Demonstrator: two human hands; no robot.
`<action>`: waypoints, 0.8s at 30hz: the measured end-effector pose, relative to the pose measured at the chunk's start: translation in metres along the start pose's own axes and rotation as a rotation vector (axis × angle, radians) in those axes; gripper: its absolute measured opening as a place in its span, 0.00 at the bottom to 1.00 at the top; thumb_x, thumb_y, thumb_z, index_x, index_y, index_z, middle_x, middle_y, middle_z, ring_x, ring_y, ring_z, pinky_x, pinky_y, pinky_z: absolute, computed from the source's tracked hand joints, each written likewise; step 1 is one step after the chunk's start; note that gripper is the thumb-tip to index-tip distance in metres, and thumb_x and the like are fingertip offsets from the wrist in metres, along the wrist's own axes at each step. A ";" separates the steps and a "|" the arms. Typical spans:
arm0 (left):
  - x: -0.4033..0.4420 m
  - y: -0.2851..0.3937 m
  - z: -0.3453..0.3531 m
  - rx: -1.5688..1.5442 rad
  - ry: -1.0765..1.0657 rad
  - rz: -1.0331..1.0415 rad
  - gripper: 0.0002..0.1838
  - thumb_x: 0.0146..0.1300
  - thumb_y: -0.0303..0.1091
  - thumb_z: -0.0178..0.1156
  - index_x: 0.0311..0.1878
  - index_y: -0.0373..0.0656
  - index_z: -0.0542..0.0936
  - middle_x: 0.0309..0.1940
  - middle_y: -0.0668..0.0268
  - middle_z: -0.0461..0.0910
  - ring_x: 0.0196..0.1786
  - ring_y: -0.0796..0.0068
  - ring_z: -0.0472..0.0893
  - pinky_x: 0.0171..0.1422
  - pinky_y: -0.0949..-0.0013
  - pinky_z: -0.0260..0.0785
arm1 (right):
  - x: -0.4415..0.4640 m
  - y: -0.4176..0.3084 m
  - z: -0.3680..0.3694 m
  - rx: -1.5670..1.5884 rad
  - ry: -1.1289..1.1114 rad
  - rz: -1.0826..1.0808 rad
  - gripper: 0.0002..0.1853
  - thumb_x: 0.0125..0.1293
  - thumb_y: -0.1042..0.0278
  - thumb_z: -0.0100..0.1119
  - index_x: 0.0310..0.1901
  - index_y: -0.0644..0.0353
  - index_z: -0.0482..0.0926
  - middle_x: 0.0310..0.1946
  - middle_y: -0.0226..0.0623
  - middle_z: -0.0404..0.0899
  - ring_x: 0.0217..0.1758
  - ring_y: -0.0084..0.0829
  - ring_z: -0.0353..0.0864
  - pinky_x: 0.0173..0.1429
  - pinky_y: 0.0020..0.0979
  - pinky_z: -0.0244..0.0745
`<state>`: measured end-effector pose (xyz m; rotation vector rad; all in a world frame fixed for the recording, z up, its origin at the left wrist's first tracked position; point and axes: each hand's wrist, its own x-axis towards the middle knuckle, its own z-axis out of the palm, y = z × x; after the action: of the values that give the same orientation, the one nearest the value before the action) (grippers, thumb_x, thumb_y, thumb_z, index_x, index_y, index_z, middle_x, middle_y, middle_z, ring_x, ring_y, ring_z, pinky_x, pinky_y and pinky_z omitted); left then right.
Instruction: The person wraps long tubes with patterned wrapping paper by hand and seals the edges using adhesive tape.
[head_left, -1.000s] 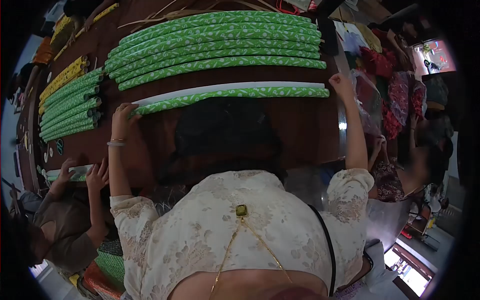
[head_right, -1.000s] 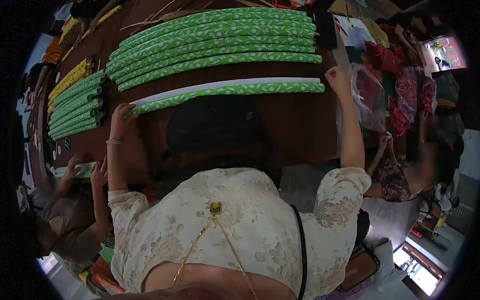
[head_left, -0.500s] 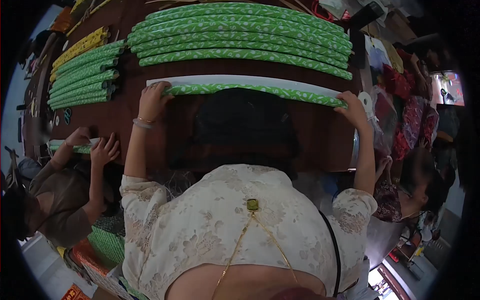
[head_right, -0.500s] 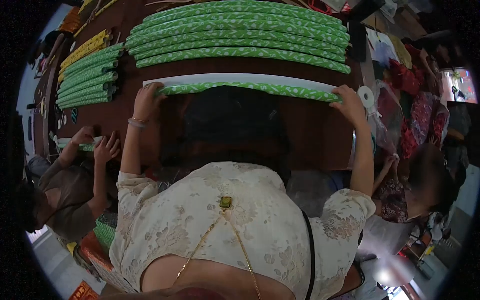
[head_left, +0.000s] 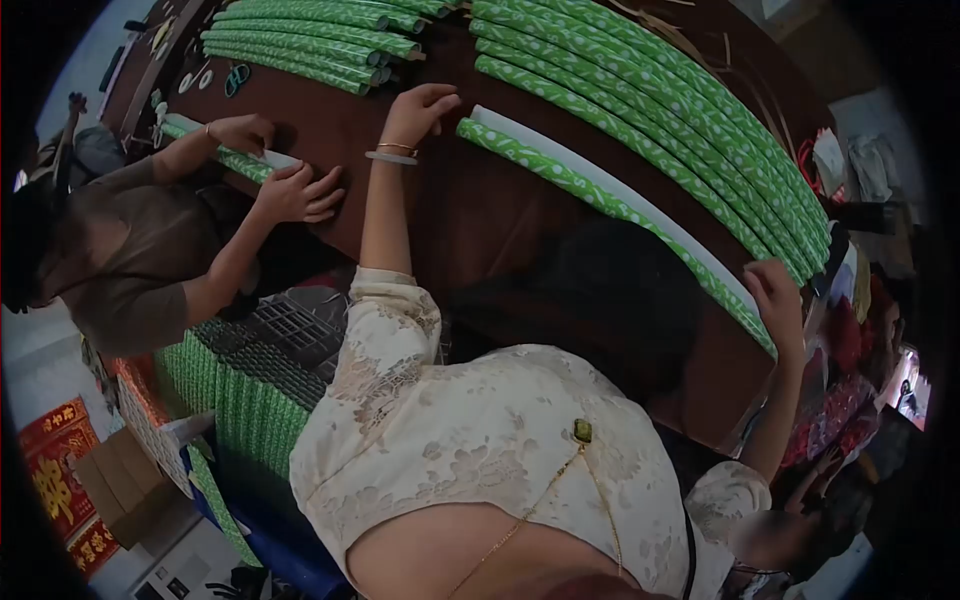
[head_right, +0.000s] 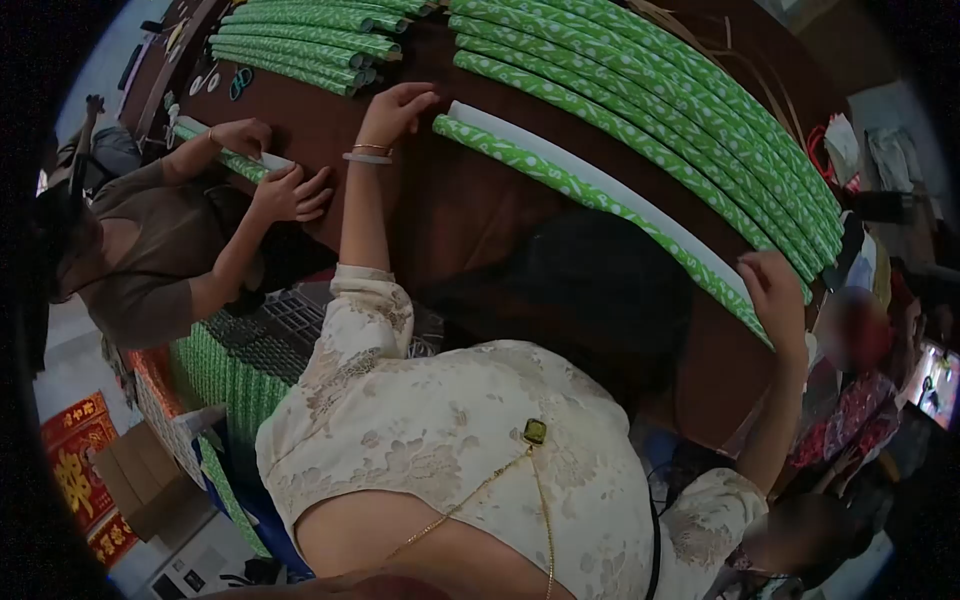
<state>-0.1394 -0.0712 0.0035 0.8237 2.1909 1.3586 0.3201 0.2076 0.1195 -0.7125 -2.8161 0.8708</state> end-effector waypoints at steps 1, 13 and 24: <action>-0.002 0.001 0.005 -0.103 -0.011 -0.014 0.18 0.59 0.37 0.60 0.49 0.37 0.77 0.33 0.68 0.82 0.18 0.86 0.70 0.21 0.80 0.63 | 0.027 -0.020 0.011 -0.040 -0.014 -0.054 0.06 0.59 0.72 0.57 0.37 0.64 0.76 0.32 0.40 0.75 0.33 0.35 0.76 0.38 0.28 0.70; 0.003 0.001 0.011 -0.376 -0.257 -0.104 0.21 0.59 0.27 0.59 0.56 0.34 0.70 0.39 0.64 0.80 0.16 0.85 0.69 0.18 0.80 0.60 | 0.249 -0.179 0.209 0.033 -0.173 -0.340 0.07 0.57 0.70 0.58 0.35 0.63 0.76 0.28 0.41 0.78 0.30 0.37 0.79 0.36 0.32 0.73; -0.004 0.004 0.014 -0.299 -0.185 0.019 0.20 0.56 0.24 0.58 0.53 0.31 0.71 0.35 0.60 0.82 0.17 0.80 0.76 0.23 0.76 0.69 | 0.258 -0.183 0.219 0.084 -0.204 -0.240 0.07 0.57 0.72 0.59 0.36 0.64 0.74 0.23 0.41 0.75 0.25 0.35 0.75 0.30 0.32 0.69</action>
<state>-0.1269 -0.0636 0.0012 0.8204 1.7893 1.5071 -0.0337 0.0848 0.0314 -0.2794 -2.9349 1.0623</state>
